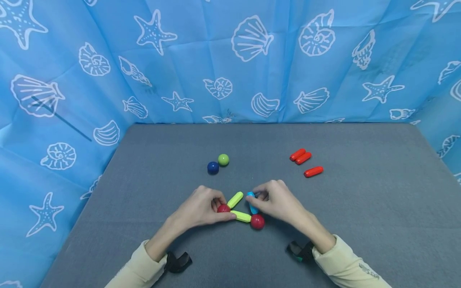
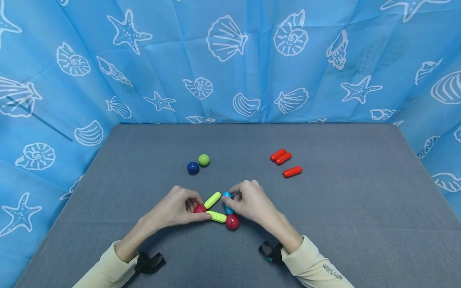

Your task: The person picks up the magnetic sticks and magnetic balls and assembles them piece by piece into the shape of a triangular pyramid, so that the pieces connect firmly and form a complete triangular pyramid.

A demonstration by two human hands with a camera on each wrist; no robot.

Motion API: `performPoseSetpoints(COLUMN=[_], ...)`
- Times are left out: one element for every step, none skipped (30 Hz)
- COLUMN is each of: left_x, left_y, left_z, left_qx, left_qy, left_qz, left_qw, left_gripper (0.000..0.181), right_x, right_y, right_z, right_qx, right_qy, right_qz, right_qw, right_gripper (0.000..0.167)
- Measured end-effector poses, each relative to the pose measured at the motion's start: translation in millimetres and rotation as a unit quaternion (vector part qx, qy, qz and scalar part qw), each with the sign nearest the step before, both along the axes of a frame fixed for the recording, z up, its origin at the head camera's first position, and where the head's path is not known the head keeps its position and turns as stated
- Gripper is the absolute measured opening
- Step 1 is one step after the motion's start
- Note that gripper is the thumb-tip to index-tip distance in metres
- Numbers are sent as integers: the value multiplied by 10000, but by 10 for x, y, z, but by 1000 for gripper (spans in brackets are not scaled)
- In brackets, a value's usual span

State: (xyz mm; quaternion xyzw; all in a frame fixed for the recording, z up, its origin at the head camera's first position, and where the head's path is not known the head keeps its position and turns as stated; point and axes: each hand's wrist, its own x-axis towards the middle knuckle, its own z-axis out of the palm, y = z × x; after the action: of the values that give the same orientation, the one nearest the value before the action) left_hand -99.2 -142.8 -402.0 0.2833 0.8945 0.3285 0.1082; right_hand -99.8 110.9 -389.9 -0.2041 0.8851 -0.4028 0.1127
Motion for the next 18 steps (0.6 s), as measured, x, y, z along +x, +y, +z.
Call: performPoseSetpoints(left_x=[0, 1, 2, 3, 4, 5, 4, 5, 6, 7, 7, 8, 8, 10, 10, 10, 10, 10], left_y=[-1, -1, -1, -1, -1, -1, -2, -2, -1, -1, -1, 0, 0, 1, 2, 2, 2, 2], left_z=[0, 1, 1, 3, 4, 4, 3, 4, 5, 5, 4, 4, 4, 4, 3, 2, 1, 1], left_qx=[6, 10, 17, 15, 15, 11, 10, -1, -10, -21, -29, -34, -35, -37, -30, -24, -15, -3], left_qy=[-4, -7, -4, -3, -1, 1, -5, -10, -23, -36, -47, -61, -72, -76, -76, -70, -67, -63], left_qz=[2, 4, 7, 13, 16, 21, 22, 23, 27, 28, 23, 17, 6, -3, -16, -31, -48, -61], left_qw=[10000, 10000, 10000, 10000, 10000, 10000, 10000, 10000, 10000, 10000, 10000, 10000, 10000, 10000, 10000, 10000, 10000, 10000], left_gripper=[28, 28, 28, 28, 28, 28, 28, 28, 28, 28, 28, 28, 28, 28, 28, 28, 28, 28], right_x=[1, 2, 2, 3, 5, 7, 9, 10, 12, 13, 14, 14, 15, 16, 18, 19, 21, 22], right_y=[-5, -9, -10, -10, -10, -9, -8, -8, -9, -11, -15, -20, -27, -33, -40, -47, -53, -58], right_z=[1, -2, -3, -5, -5, -7, -8, -11, -14, -17, -20, -24, -28, -32, -37, -42, -48, -54], right_qx=[19, 39, 69, 93, 106, 117, 125, 137, 154, 165, 177, 186, 193, 200, 205, 205, 219, 236], right_qy=[-44, -92, -163, -237, -313, -381, -431, -485, -528, -561, -576, -568, -549, -528, -487, -439, -378, -312], right_qz=[-6, 4, 10, 19, 29, 38, 55, 69, 77, 79, 80, 79, 77, 69, 60, 56, 54, 54], right_qw=[10000, 10000, 9998, 9997, 9994, 9992, 9990, 9987, 9985, 9983, 9981, 9982, 9983, 9984, 9986, 9988, 9990, 9992], right_gripper=[30, 30, 31, 33, 35, 37, 39, 40, 42, 42, 42, 41, 40, 39, 38, 36, 35, 33])
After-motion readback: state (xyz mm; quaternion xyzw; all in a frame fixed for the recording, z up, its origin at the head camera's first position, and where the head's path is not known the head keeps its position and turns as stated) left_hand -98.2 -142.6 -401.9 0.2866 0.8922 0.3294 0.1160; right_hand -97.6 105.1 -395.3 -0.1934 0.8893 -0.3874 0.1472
